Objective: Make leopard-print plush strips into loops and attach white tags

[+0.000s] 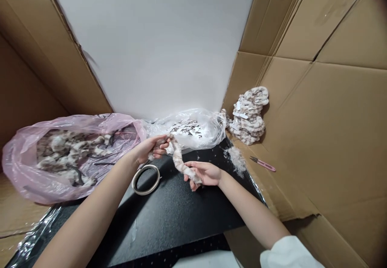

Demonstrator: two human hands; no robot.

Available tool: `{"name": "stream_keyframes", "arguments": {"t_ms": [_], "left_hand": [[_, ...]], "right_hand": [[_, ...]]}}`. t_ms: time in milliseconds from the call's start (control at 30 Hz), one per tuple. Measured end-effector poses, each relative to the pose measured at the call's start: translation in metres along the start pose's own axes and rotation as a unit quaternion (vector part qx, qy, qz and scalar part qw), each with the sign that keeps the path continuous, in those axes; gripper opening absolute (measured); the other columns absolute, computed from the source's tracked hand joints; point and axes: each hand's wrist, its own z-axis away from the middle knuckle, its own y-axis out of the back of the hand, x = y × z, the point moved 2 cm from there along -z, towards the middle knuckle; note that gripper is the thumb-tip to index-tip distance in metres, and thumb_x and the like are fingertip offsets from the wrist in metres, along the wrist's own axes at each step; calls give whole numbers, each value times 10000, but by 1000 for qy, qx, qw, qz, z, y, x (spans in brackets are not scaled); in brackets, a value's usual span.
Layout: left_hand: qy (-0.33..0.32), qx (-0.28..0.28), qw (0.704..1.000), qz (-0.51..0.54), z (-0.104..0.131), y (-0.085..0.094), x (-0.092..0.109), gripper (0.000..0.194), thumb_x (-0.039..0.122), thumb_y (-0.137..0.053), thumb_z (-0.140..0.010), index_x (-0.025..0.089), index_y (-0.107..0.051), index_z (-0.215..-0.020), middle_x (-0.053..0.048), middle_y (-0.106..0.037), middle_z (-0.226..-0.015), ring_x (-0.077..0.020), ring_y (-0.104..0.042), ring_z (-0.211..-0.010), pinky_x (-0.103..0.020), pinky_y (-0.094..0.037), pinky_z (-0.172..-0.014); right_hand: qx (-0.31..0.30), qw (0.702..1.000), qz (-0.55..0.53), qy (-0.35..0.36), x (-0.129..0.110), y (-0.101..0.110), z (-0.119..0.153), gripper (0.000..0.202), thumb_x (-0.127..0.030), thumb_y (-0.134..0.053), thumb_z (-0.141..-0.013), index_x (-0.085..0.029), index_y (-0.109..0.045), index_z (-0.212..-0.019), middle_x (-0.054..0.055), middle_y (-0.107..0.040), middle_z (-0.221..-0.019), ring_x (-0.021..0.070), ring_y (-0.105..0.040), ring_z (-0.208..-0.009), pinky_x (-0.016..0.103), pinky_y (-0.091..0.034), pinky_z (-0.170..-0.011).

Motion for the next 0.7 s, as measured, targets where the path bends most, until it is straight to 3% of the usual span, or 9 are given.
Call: {"name": "stream_keyframes", "arguments": {"t_ms": [133, 200, 333, 433, 567, 700], "left_hand": [[17, 10, 996, -92, 9, 2, 3, 201, 333, -559, -880, 147, -558, -805, 54, -399, -558, -30, -254, -337, -111, -211, -291], [32, -2, 988, -151, 15, -1, 3, 225, 359, -584, -872, 145, -583, -803, 30, -430, -581, -36, -288, -358, -119, -192, -309], [45, -13, 977, -208, 25, 4, 9, 283, 384, -652, -836, 141, -584, -707, 47, -335, -536, -32, -272, -373, -125, -150, -339], [15, 12, 984, -176, 35, 22, 25, 285, 337, -634, -839, 156, -545, -637, 59, -276, -488, -41, -226, -360, -132, -132, -325], [0, 58, 990, -127, 56, 49, 45, 277, 234, -521, -883, 169, -485, -616, 44, -305, -473, -49, -221, -361, -128, -155, -329], [-16, 72, 992, -101, 74, 71, 52, 268, 172, -454, -906, 183, -459, -638, 43, -290, -485, -60, -246, -365, -136, -185, -345]], "right_hand": [[13, 1000, -1, -13, -1, -1, 0, 276, -412, -426, -957, -194, -449, -1126, 38, -653, -825, 121, -582, -495, 223, -437, -450], [11, 999, -6, -53, 1, -3, 0, 250, -395, -364, -979, -180, -480, -1031, 3, -604, -692, 77, -440, -379, 178, -333, -375], [26, 993, -1, -114, 0, -3, 3, 220, -227, -388, -949, -174, -432, -740, -97, -331, -474, 29, -141, -335, 131, -125, -344], [58, 995, -7, -82, -8, 1, 11, 195, -189, -438, -909, -192, -383, -722, -111, -261, -493, 33, -105, -367, 125, -89, -362], [84, 995, -23, -55, -16, 8, 19, 171, -241, -450, -921, -206, -372, -772, -116, -243, -521, 40, -79, -392, 130, -70, -376], [101, 993, -31, -51, -17, 12, 19, 206, -243, -493, -907, -214, -344, -769, -116, -235, -530, 41, -92, -396, 133, -55, -389]]}}
